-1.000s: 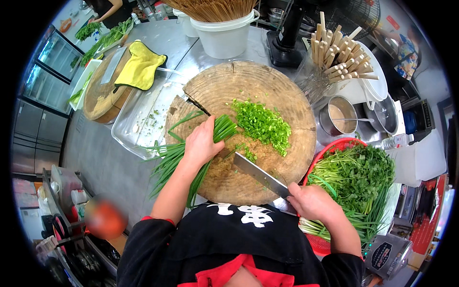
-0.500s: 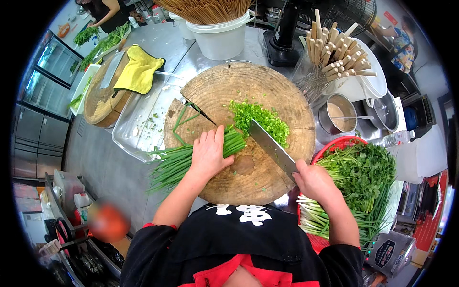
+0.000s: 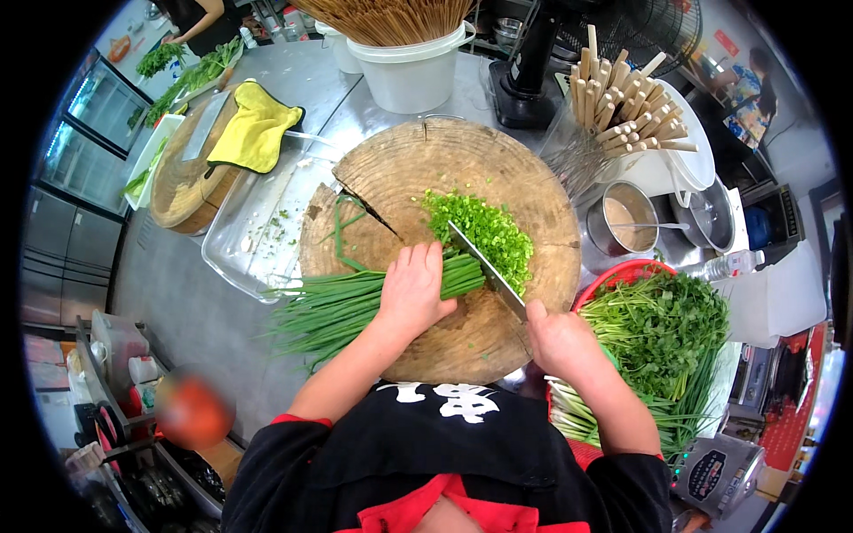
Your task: The person trims the roots of green onions, chops them into small pieces on a wooden cutting board using a knife, and then puts a portion into a plastic container.
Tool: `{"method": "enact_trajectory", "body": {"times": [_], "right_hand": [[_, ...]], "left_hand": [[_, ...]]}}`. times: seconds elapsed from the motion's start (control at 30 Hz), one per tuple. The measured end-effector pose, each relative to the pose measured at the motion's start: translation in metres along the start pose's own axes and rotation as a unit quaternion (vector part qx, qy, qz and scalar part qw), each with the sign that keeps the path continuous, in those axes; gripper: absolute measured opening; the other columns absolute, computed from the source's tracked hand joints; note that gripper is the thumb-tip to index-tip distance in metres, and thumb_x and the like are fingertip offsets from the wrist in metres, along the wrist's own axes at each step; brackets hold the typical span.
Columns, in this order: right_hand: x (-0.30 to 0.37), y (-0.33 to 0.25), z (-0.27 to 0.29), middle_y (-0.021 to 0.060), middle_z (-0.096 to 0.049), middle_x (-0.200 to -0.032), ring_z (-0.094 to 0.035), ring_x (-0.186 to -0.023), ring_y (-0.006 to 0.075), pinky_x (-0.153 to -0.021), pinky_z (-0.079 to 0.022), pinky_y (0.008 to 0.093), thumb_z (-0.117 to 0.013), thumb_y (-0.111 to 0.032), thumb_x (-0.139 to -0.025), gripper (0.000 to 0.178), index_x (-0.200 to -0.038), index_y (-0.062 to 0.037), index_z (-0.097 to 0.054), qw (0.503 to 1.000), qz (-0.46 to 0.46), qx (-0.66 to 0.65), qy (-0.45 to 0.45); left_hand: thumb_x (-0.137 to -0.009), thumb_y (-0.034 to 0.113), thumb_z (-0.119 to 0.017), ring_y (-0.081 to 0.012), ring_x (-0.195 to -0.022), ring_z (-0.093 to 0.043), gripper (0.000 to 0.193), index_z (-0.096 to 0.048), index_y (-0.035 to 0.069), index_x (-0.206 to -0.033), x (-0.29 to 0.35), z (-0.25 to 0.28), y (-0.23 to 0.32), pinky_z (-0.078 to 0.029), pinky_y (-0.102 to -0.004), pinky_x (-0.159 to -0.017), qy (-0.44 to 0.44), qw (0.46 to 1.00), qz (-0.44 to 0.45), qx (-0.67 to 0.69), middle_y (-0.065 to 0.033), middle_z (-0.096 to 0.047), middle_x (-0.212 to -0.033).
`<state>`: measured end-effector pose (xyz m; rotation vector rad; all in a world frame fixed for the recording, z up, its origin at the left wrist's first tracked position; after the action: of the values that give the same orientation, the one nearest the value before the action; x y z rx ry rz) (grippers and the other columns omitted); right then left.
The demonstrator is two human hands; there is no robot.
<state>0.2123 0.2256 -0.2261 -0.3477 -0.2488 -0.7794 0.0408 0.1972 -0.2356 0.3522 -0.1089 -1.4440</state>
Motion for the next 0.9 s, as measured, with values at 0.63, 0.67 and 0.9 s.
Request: {"method": "enact_trajectory", "body": {"times": [0.63, 0.67, 0.9], "right_hand": [[0.0, -0.022, 0.002, 0.0196, -0.064, -0.07, -0.065, -0.061, 0.0369, -0.053, -0.052, 0.0477, -0.049, -0.008, -0.082, 0.011, -0.09, -0.0017, -0.045, 0.999, 0.002, 0.008, 0.033], [0.001, -0.022, 0.004, 0.0199, -0.064, -0.07, -0.065, -0.06, 0.0372, -0.053, -0.052, 0.0479, -0.049, -0.008, -0.082, 0.011, -0.09, -0.0017, -0.044, 1.0, 0.001, 0.004, 0.03], [0.026, -0.036, 0.039, 0.0163, -0.062, -0.069, -0.063, -0.055, 0.0365, -0.05, -0.051, 0.0471, -0.049, -0.007, -0.083, 0.011, -0.091, -0.0028, -0.043, 0.991, 0.019, -0.024, 0.129]], "left_hand": [[-0.058, 0.022, -0.082, -0.0337, -0.094, -0.054, 0.059, -0.051, -0.001, -0.103, -0.007, -0.007, -0.017, -0.05, -0.042, -0.079, -0.011, 0.998, 0.056, 0.009, -0.0166, -0.053, -0.098], [-0.059, 0.022, -0.082, -0.0335, -0.094, -0.054, 0.057, -0.051, -0.001, -0.101, -0.007, -0.009, -0.018, -0.05, -0.0417, -0.078, -0.019, 0.998, 0.064, 0.001, -0.0165, -0.053, -0.098], [-0.06, 0.027, -0.081, -0.0326, -0.096, -0.054, 0.053, -0.052, 0.0, -0.095, -0.002, -0.011, -0.018, -0.051, -0.0432, -0.075, -0.03, 0.996, 0.087, -0.015, -0.0159, -0.053, -0.1]]}}
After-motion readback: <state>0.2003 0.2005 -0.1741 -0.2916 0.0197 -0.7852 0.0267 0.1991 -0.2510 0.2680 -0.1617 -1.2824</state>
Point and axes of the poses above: each hand's wrist, its own x-axis away from the middle knuckle, its own z-axis out of the back of the hand, y = z × x, the point moved 10 cm from there along -x, towards the middle knuckle
